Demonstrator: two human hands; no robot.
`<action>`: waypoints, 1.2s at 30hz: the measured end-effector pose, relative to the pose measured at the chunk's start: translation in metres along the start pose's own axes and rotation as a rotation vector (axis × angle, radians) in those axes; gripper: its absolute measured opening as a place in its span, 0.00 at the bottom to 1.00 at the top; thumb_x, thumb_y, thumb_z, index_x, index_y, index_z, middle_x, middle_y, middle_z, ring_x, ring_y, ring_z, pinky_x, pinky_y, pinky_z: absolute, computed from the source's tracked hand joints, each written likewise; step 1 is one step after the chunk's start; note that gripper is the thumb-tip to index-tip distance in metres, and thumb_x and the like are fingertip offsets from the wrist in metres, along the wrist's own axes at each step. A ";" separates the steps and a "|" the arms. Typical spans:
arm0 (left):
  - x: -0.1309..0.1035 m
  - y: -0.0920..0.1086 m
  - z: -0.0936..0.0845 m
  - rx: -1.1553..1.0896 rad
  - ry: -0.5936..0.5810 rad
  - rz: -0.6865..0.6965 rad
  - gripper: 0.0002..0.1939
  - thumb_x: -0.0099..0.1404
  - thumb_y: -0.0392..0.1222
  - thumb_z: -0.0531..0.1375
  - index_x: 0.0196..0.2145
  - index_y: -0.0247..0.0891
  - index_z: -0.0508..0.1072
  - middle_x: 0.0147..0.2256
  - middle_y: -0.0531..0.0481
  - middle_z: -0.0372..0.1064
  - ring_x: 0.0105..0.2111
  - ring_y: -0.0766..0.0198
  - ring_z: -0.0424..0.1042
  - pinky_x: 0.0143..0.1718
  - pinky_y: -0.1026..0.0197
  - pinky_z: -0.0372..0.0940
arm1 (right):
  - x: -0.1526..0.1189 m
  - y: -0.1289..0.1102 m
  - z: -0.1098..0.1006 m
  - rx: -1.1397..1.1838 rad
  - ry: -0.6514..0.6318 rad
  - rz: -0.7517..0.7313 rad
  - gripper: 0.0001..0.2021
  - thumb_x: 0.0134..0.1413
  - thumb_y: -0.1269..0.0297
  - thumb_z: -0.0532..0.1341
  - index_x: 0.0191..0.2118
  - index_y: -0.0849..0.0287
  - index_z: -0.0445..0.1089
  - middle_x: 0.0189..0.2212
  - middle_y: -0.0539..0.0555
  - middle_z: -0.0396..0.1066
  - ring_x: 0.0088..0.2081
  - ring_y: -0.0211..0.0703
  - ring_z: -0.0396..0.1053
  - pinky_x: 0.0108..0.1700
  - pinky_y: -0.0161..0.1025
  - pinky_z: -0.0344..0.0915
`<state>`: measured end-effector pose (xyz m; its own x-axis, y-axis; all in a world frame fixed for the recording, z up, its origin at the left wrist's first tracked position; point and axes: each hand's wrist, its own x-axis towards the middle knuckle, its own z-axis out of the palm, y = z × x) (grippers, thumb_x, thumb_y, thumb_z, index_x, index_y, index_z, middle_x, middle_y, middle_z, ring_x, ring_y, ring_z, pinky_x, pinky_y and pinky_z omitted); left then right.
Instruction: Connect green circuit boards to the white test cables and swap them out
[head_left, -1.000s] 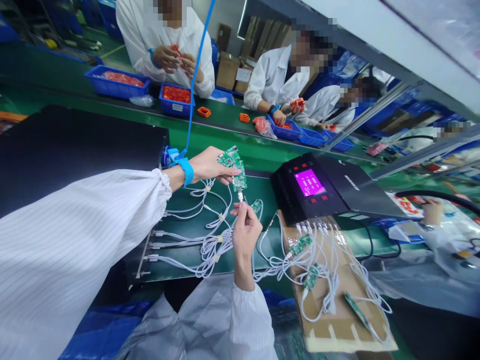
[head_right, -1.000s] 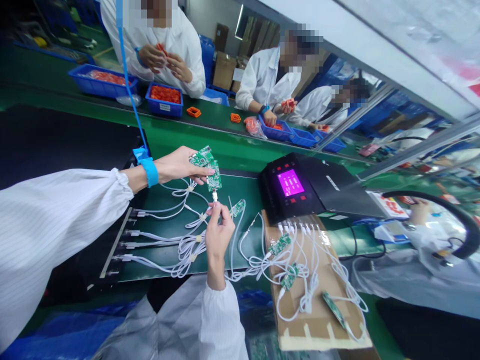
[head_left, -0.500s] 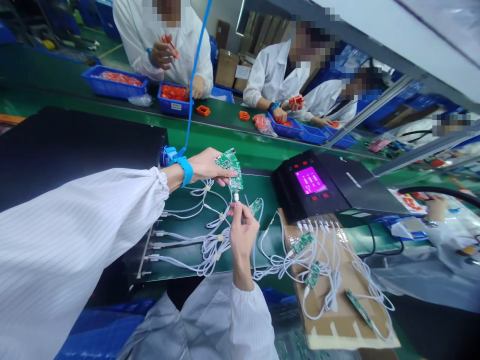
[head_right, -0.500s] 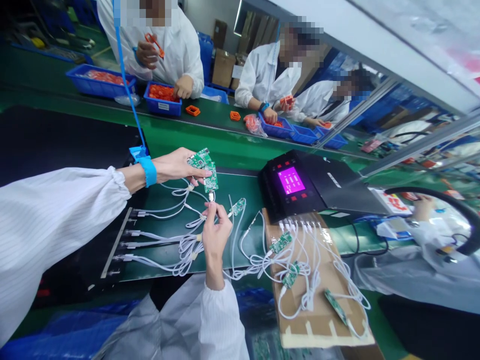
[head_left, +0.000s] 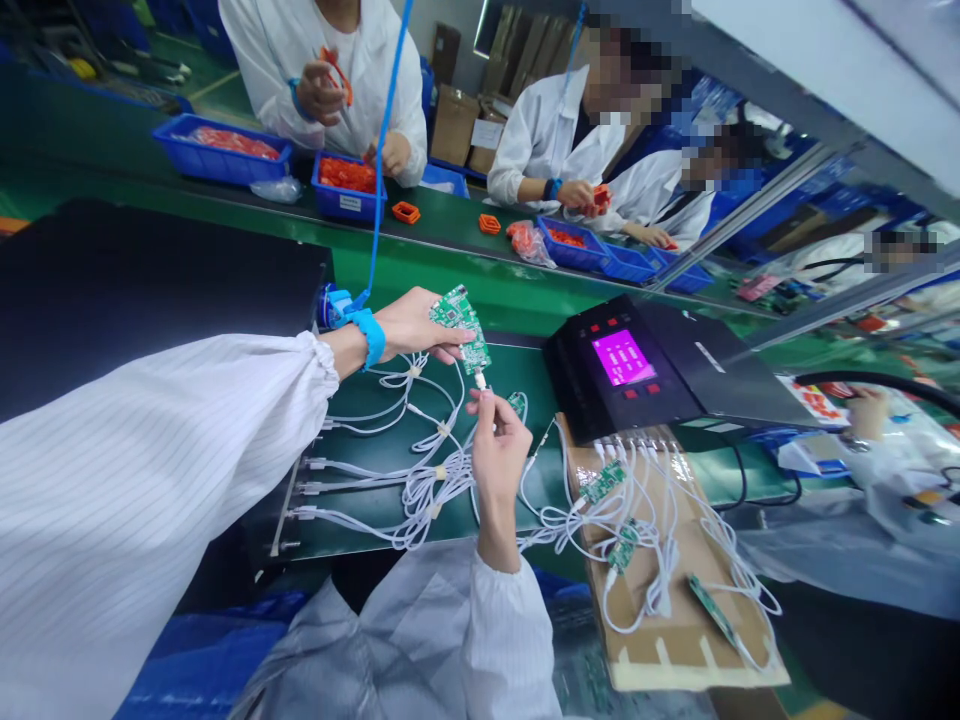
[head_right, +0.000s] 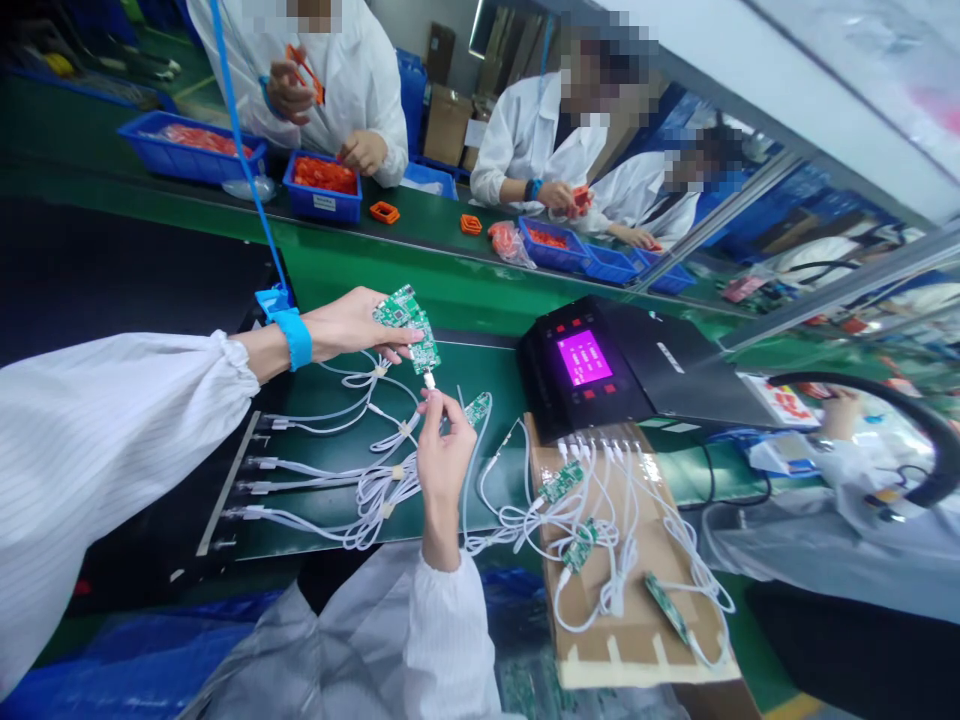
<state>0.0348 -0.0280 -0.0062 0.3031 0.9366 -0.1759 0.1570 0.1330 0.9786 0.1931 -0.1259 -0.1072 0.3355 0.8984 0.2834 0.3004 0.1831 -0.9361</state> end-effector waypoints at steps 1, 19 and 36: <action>0.001 0.000 0.001 -0.017 0.007 0.024 0.11 0.57 0.38 0.74 0.28 0.32 0.75 0.26 0.46 0.77 0.30 0.61 0.78 0.36 0.59 0.74 | 0.005 0.001 -0.008 -0.073 0.010 -0.025 0.21 0.67 0.49 0.56 0.37 0.61 0.78 0.37 0.58 0.79 0.41 0.47 0.75 0.49 0.44 0.67; 0.004 -0.002 -0.004 0.033 0.098 0.059 0.14 0.51 0.37 0.76 0.26 0.36 0.73 0.27 0.46 0.74 0.38 0.50 0.79 0.39 0.54 0.72 | 0.024 0.056 -0.044 -0.964 -0.131 -0.104 0.05 0.53 0.71 0.65 0.35 0.61 0.78 0.31 0.64 0.79 0.36 0.56 0.69 0.38 0.45 0.54; -0.001 0.003 -0.004 0.386 0.044 0.240 0.15 0.59 0.46 0.70 0.24 0.36 0.70 0.20 0.52 0.68 0.20 0.64 0.70 0.26 0.61 0.61 | 0.032 0.045 -0.039 -1.179 -0.244 -0.043 0.16 0.60 0.75 0.53 0.44 0.67 0.78 0.33 0.67 0.76 0.40 0.57 0.68 0.42 0.45 0.58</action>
<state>0.0308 -0.0271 -0.0029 0.3346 0.9402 0.0638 0.4290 -0.2123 0.8780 0.2522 -0.1041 -0.1321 0.1654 0.9757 0.1438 0.9811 -0.1479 -0.1249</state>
